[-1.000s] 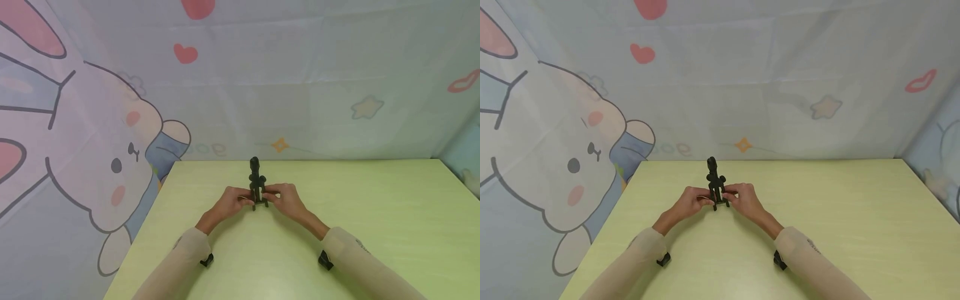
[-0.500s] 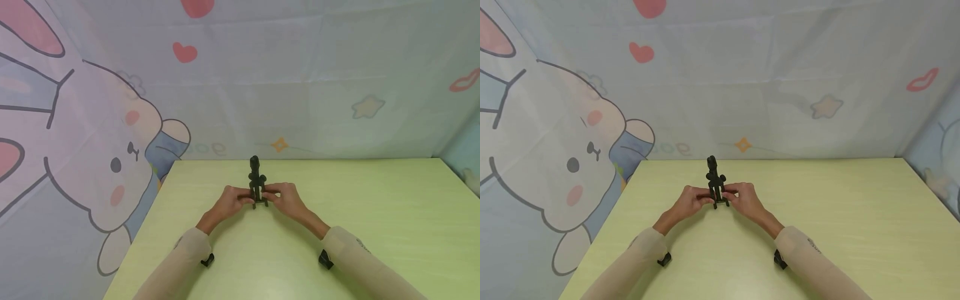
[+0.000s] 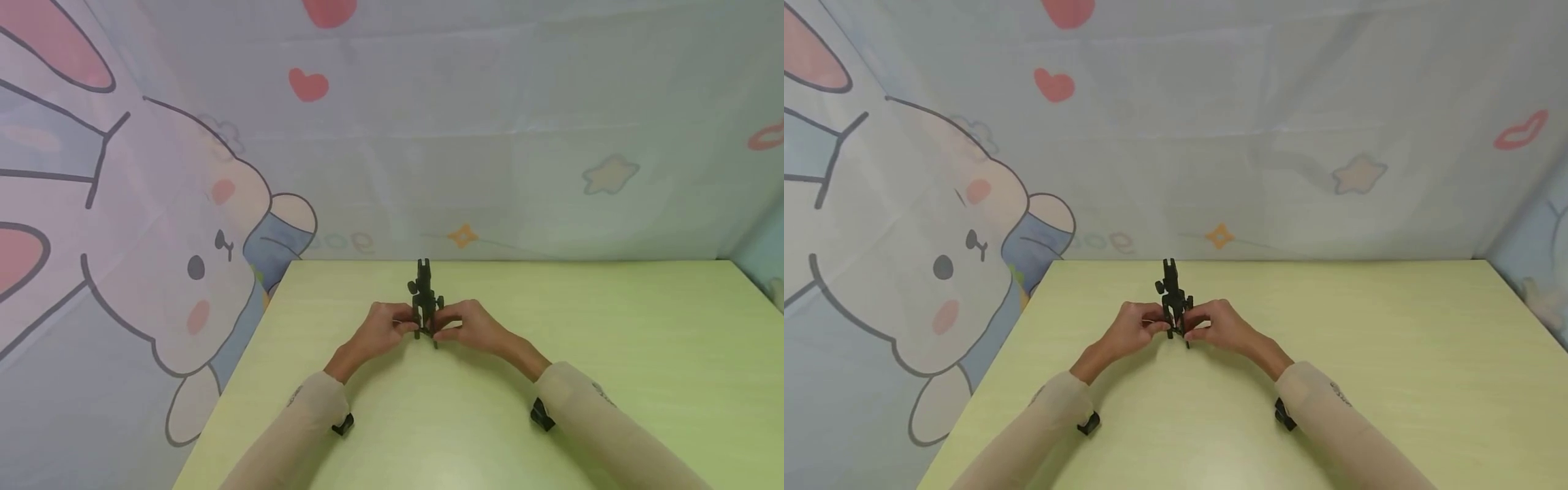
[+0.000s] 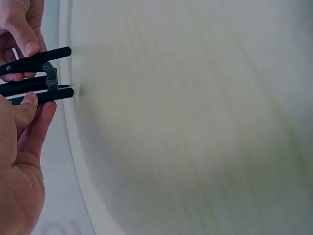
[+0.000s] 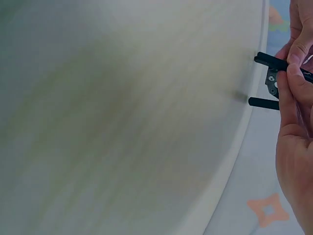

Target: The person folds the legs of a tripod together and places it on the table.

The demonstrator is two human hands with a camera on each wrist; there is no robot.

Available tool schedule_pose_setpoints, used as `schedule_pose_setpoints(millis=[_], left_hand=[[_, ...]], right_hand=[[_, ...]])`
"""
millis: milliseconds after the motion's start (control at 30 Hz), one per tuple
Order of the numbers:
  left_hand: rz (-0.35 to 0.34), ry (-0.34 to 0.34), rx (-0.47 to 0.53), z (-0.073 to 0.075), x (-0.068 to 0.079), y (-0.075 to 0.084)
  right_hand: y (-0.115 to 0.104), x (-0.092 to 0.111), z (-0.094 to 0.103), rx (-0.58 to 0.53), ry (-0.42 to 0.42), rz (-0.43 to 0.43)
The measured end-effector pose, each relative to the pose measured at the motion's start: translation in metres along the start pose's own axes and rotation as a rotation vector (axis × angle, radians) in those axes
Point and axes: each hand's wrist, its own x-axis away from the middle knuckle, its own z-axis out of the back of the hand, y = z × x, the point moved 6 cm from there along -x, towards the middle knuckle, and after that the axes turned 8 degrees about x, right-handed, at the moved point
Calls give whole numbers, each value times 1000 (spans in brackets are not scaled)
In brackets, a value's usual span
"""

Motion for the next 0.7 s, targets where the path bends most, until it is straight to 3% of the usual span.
schedule_pose_setpoints(millis=[233, 467, 700], left_hand=[[6, 12, -2, 0, 0, 0], [-15, -1, -32, 1, -3, 4], [-19, -2, -52, 2, -4, 5]], right_hand=[[-3, -2, -3, 18, 4, 43], [-6, -3, -2, 133, 40, 93], [-10, -3, -3, 111, 52, 109]])
